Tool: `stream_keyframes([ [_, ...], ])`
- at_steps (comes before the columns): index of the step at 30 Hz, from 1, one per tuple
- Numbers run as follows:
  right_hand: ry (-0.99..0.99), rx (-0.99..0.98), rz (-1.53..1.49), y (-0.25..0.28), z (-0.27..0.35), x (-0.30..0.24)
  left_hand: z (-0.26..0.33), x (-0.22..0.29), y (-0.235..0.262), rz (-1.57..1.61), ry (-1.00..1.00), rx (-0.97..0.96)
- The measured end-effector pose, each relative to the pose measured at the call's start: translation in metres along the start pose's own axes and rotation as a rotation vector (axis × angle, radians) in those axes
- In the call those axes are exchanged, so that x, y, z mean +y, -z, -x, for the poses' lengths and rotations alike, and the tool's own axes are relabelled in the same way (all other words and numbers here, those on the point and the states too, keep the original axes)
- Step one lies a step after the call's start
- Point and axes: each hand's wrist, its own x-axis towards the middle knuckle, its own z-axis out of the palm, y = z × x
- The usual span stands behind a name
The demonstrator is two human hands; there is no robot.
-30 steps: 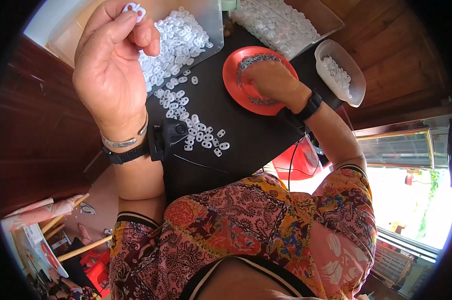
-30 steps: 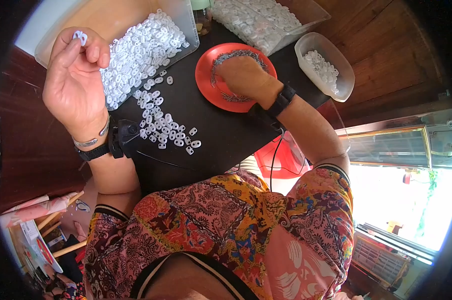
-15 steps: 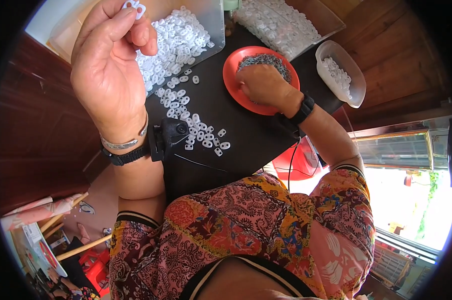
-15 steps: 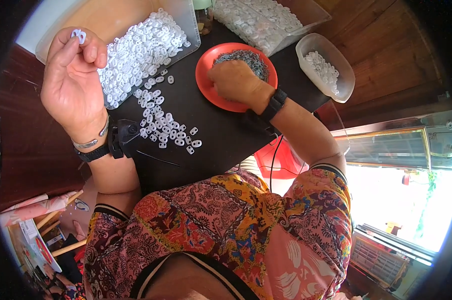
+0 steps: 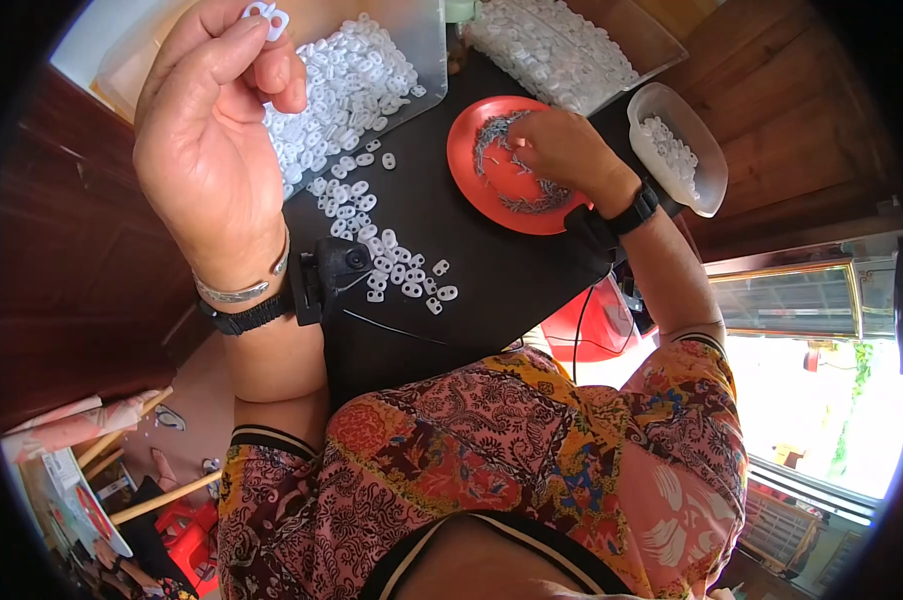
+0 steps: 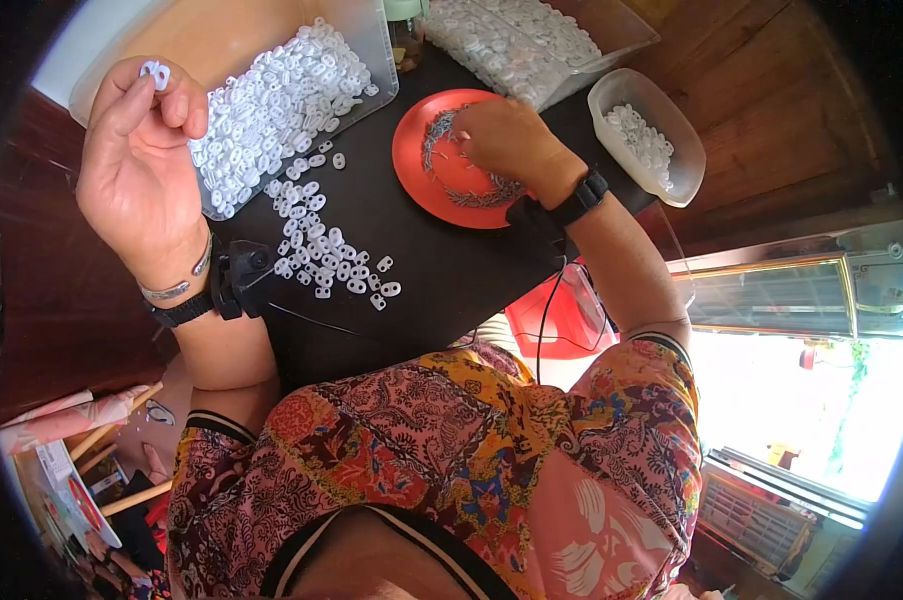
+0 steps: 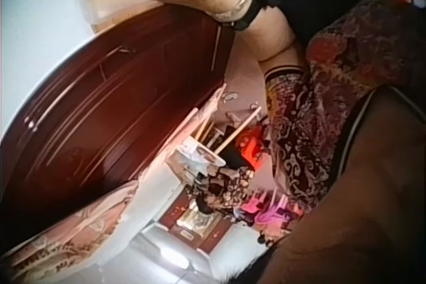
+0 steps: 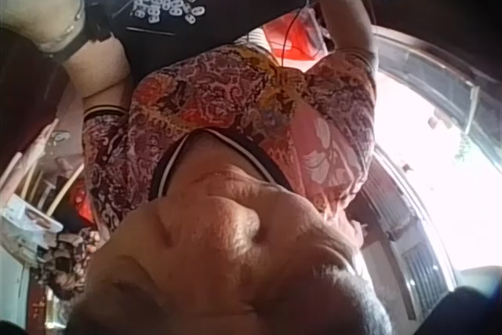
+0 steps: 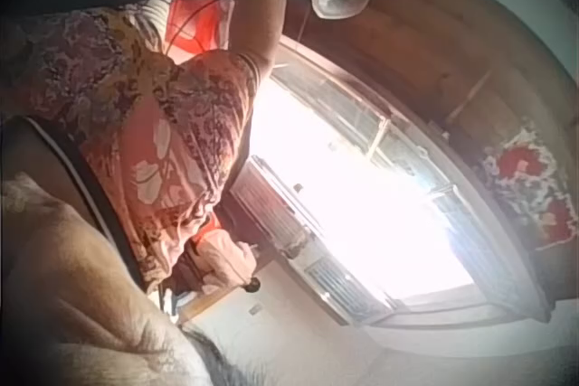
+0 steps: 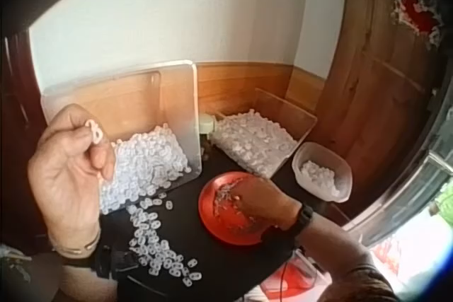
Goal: Manually assembling small white plastic parts by inserting metal components at a desk.
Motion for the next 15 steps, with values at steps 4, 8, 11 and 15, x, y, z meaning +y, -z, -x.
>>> stream_keyframes([
  [4,0.014,0.004,-0.045,-0.007,-0.003,-0.008,0.001,0.000,-0.003,-0.025,-0.018,0.042],
  [8,0.011,-0.028,0.059,-0.020,-0.012,-0.012,0.002,0.001,-0.003,-0.024,-0.016,0.042],
  [11,-0.002,-0.082,0.117,-0.022,-0.017,-0.010,0.002,0.001,-0.002,-0.023,-0.013,0.015],
  [15,0.016,-0.133,0.138,-0.018,-0.023,-0.010,-0.001,0.000,-0.002,-0.033,-0.004,0.033],
])
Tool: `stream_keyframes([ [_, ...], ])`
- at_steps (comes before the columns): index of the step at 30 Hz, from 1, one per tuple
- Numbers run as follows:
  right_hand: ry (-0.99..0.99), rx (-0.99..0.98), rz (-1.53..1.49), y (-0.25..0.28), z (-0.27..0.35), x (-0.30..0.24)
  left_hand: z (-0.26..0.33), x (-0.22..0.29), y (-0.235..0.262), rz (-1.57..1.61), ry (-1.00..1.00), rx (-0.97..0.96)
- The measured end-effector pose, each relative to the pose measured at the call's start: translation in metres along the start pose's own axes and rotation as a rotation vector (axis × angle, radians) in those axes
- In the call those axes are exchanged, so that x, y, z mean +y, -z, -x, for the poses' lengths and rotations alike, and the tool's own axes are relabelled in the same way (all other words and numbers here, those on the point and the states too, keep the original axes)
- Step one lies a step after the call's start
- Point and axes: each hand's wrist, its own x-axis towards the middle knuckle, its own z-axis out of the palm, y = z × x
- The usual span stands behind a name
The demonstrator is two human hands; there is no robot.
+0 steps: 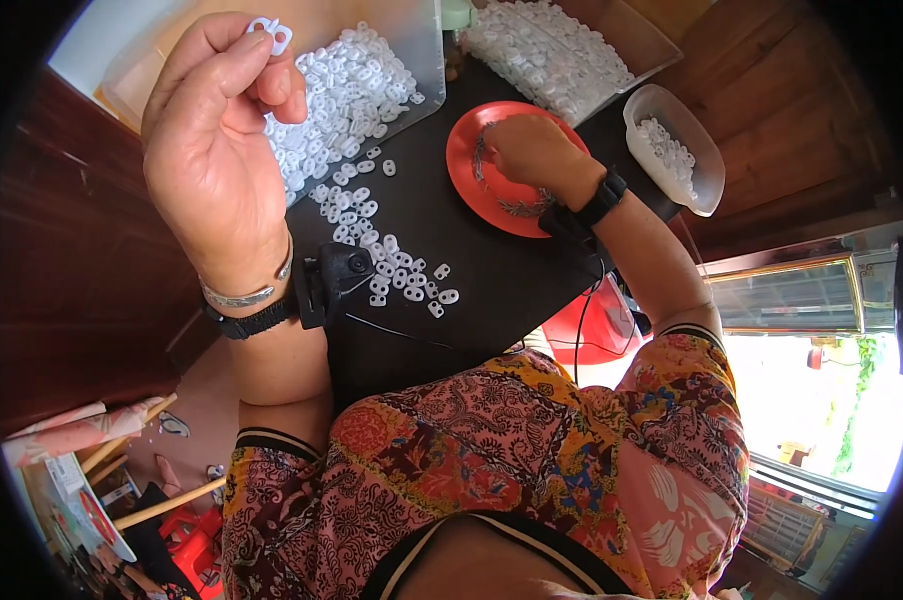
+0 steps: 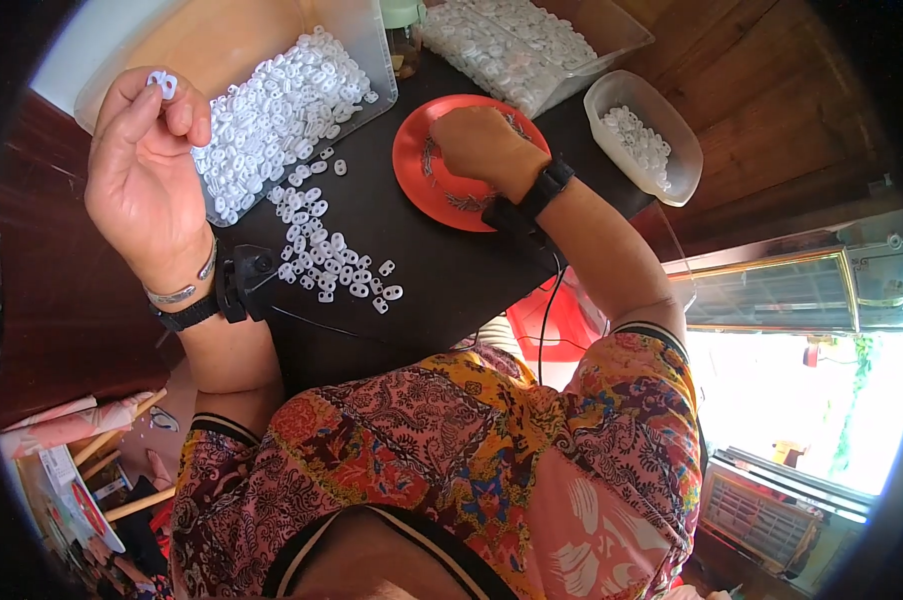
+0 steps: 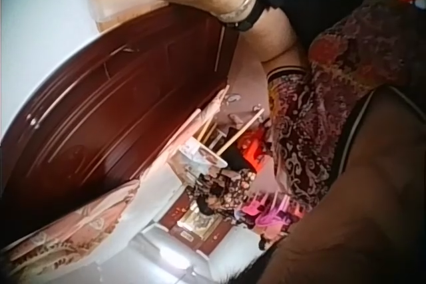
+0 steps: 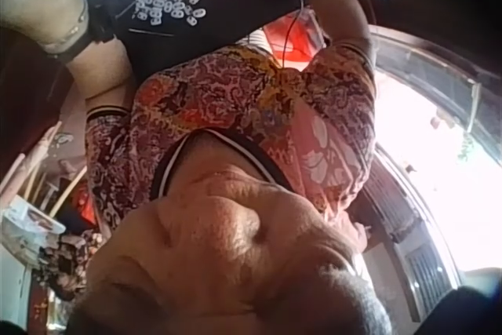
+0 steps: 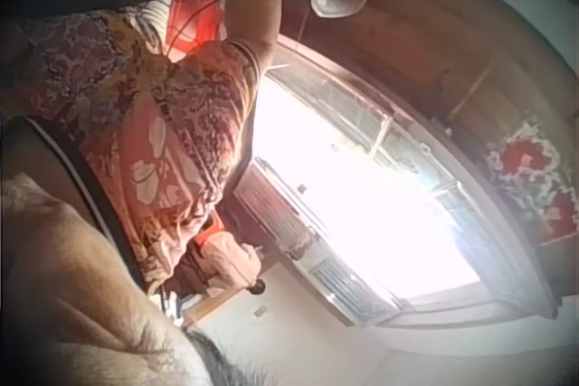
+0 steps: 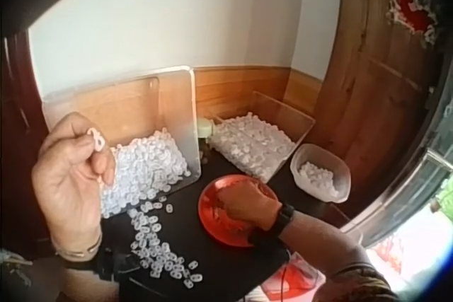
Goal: Manually assembling small white plastic parts by inserting metal components at a desk.
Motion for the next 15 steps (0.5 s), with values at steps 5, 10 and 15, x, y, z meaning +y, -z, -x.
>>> stream_keyframes([
  [5,0.051,0.125,-0.094,0.003,0.001,0.004,-0.003,0.001,-0.009,0.010,-0.035,0.074],
  [10,-0.113,0.191,-0.770,0.047,0.016,0.005,0.002,-0.006,-0.020,-0.031,0.090,0.096],
  [15,-0.024,0.308,-1.163,0.098,0.024,-0.018,0.007,-0.008,-0.028,-0.071,0.115,0.088],
])
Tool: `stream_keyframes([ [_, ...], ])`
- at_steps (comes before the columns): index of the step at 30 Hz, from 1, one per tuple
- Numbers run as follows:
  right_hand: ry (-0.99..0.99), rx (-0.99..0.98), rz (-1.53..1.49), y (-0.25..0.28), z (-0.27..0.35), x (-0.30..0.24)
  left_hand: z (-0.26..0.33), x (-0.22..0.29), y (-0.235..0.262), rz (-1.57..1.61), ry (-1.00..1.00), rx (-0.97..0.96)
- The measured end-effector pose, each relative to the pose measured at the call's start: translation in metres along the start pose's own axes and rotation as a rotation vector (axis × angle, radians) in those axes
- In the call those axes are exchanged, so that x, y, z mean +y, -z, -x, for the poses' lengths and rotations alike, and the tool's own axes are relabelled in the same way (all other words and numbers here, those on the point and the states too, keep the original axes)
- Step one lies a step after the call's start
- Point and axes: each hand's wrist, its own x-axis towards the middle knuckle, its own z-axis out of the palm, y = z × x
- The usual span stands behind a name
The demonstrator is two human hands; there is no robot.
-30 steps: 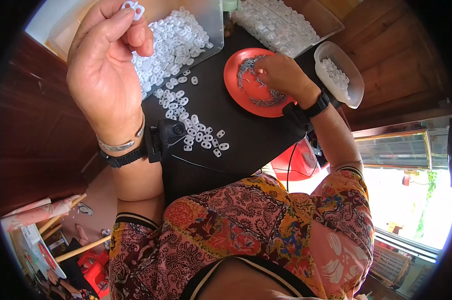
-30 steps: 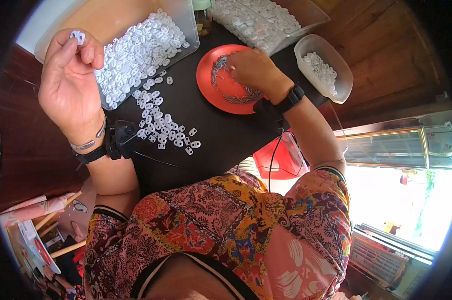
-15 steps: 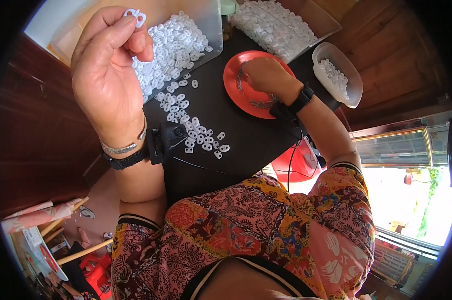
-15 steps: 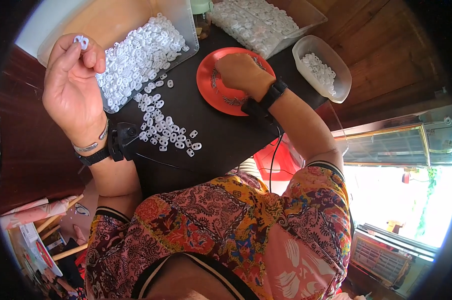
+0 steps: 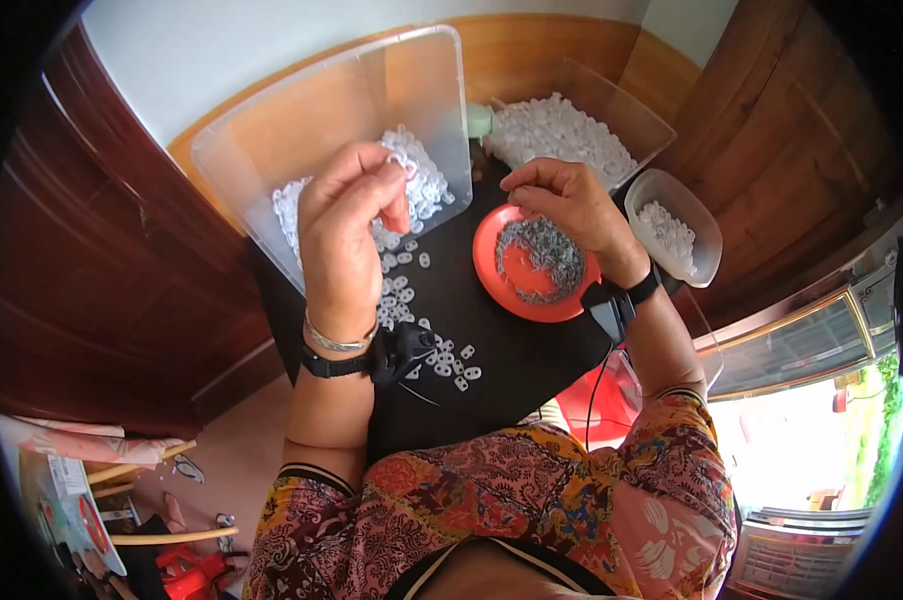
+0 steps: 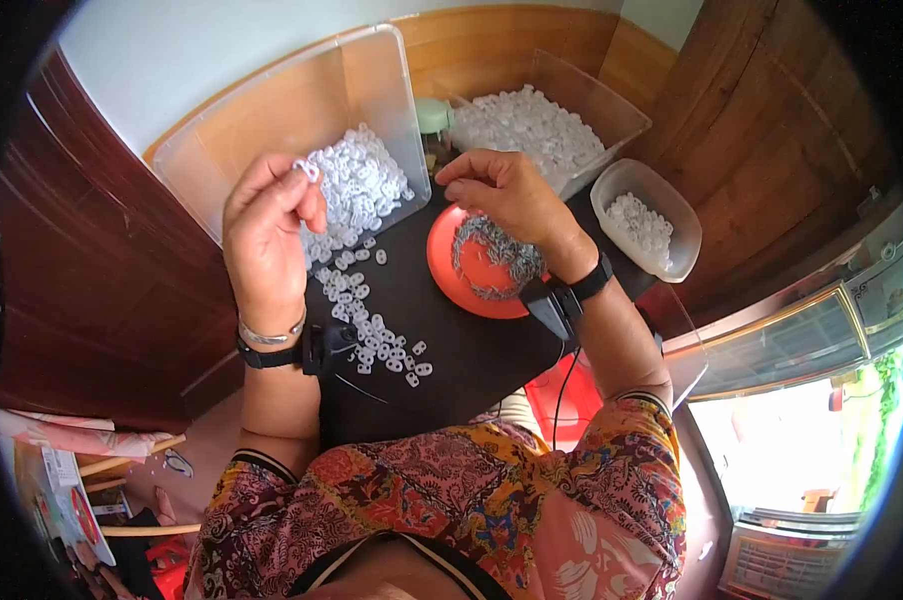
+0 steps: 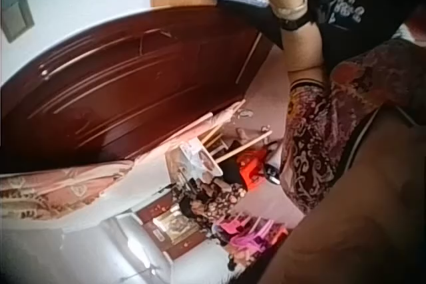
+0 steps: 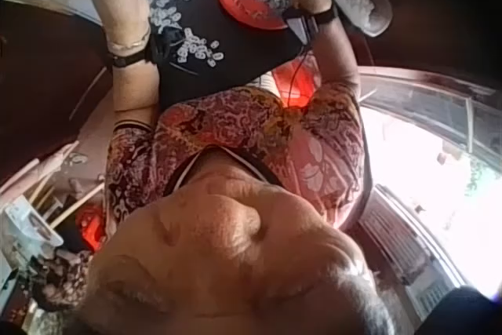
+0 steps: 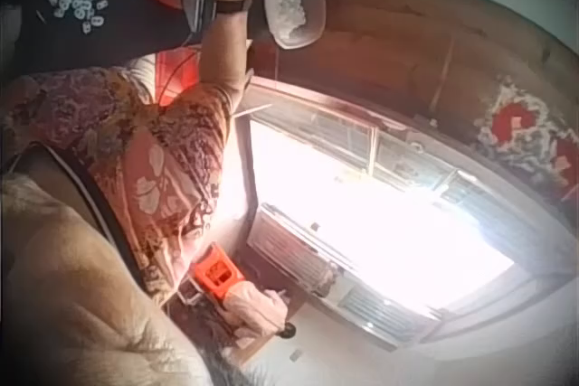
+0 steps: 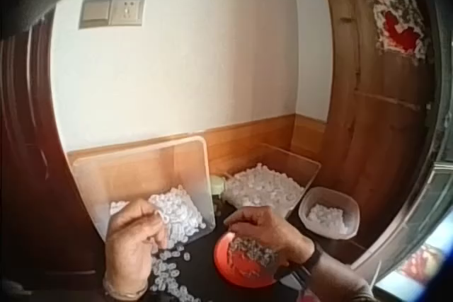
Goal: Manually assembling small white plastic parts by inserting metal components at a desk.
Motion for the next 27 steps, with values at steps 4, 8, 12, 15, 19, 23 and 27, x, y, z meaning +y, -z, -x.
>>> stream_keyframes([
  [4,0.070,-0.010,-0.437,-0.007,0.000,-0.033,-0.001,-0.005,-0.004,-0.005,-0.011,-0.019],
  [8,0.104,0.050,-0.450,-0.020,-0.003,-0.060,-0.002,-0.012,-0.006,-0.074,-0.036,-0.037],
  [12,0.203,0.034,-0.483,-0.027,-0.009,-0.069,0.002,-0.011,-0.011,-0.229,-0.096,-0.037],
  [15,0.251,0.055,-0.453,-0.030,-0.011,-0.073,0.002,-0.011,-0.013,-0.283,-0.152,-0.014],
  [19,0.294,0.029,-0.481,-0.036,-0.013,-0.076,0.006,-0.009,-0.016,-0.302,-0.175,-0.016],
  [23,0.329,-0.006,-0.507,-0.039,-0.015,-0.075,0.009,-0.007,-0.019,-0.358,-0.190,-0.015],
  [27,0.324,0.000,-0.503,-0.043,-0.016,-0.076,0.007,-0.010,-0.017,-0.372,-0.225,-0.003],
])
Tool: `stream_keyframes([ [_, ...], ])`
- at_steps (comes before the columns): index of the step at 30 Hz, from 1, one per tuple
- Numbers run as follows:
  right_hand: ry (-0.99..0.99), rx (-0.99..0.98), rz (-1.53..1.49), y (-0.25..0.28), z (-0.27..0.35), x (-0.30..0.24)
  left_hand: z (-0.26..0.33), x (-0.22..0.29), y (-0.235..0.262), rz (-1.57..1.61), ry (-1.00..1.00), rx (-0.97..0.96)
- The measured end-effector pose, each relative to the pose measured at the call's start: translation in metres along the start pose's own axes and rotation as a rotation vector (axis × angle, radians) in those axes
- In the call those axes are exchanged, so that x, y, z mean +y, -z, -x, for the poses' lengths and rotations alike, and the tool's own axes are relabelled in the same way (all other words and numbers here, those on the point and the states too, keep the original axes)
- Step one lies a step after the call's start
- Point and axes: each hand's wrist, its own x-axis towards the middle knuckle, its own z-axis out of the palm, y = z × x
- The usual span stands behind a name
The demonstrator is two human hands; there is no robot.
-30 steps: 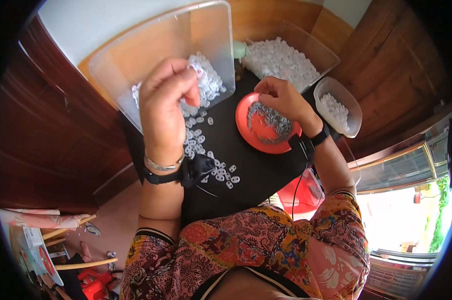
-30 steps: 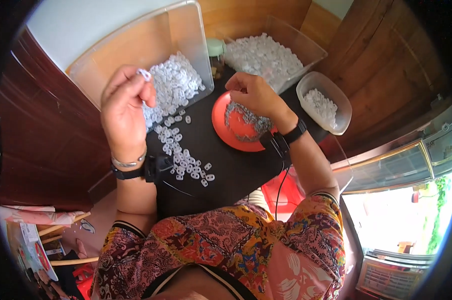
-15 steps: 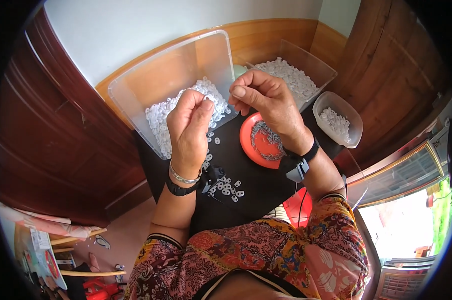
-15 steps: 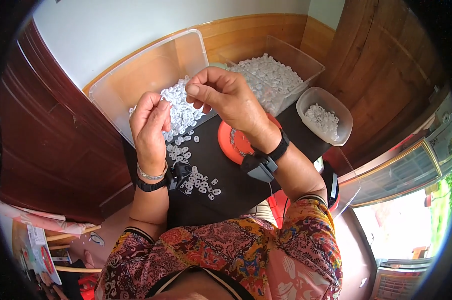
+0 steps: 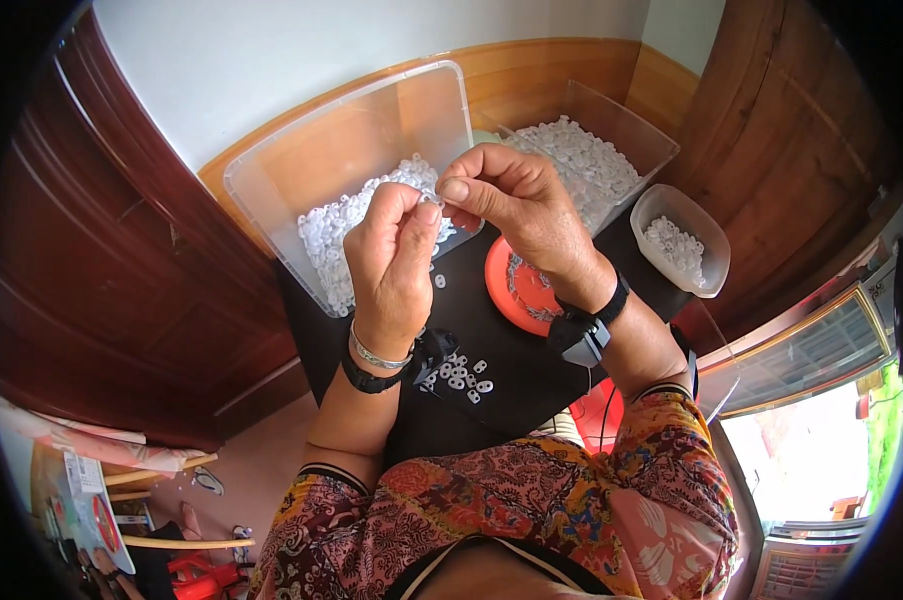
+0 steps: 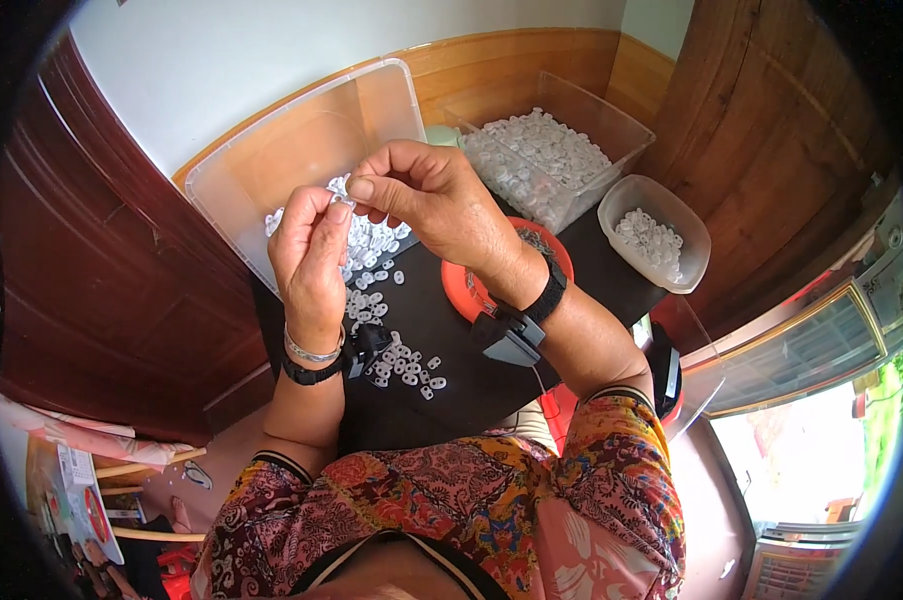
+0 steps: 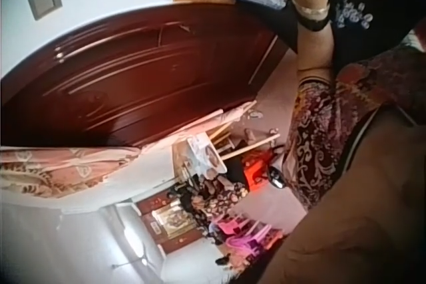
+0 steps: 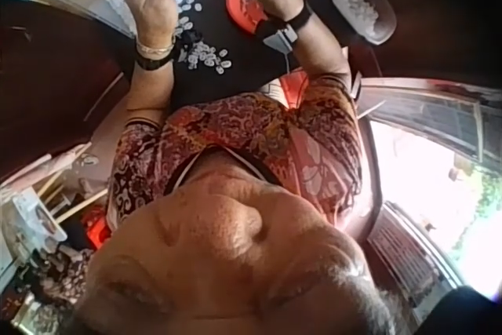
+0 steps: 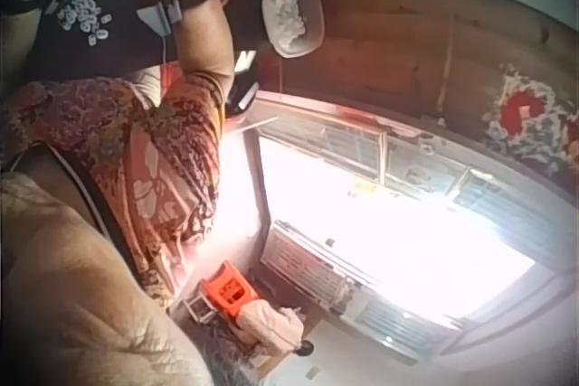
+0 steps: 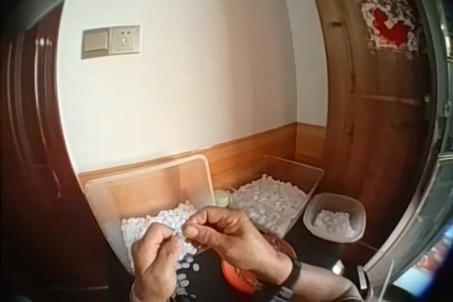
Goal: Manually assembling small white plastic parts by inserting metal components at a desk.
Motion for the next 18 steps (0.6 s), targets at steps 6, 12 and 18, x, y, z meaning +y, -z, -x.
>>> stream_keyframes([
  [6,0.000,-0.015,-0.020,0.0004,0.0009,0.0006,-0.0004,-0.0002,0.0000,-0.026,-0.002,0.005],
  [12,0.016,-0.013,0.022,0.0004,0.0008,0.0018,0.0012,0.0009,-0.0004,-0.031,0.005,0.003],
  [18,0.032,-0.016,0.086,0.0019,0.0012,0.0009,-0.0009,-0.0057,-0.0019,-0.106,-0.050,0.010],
])
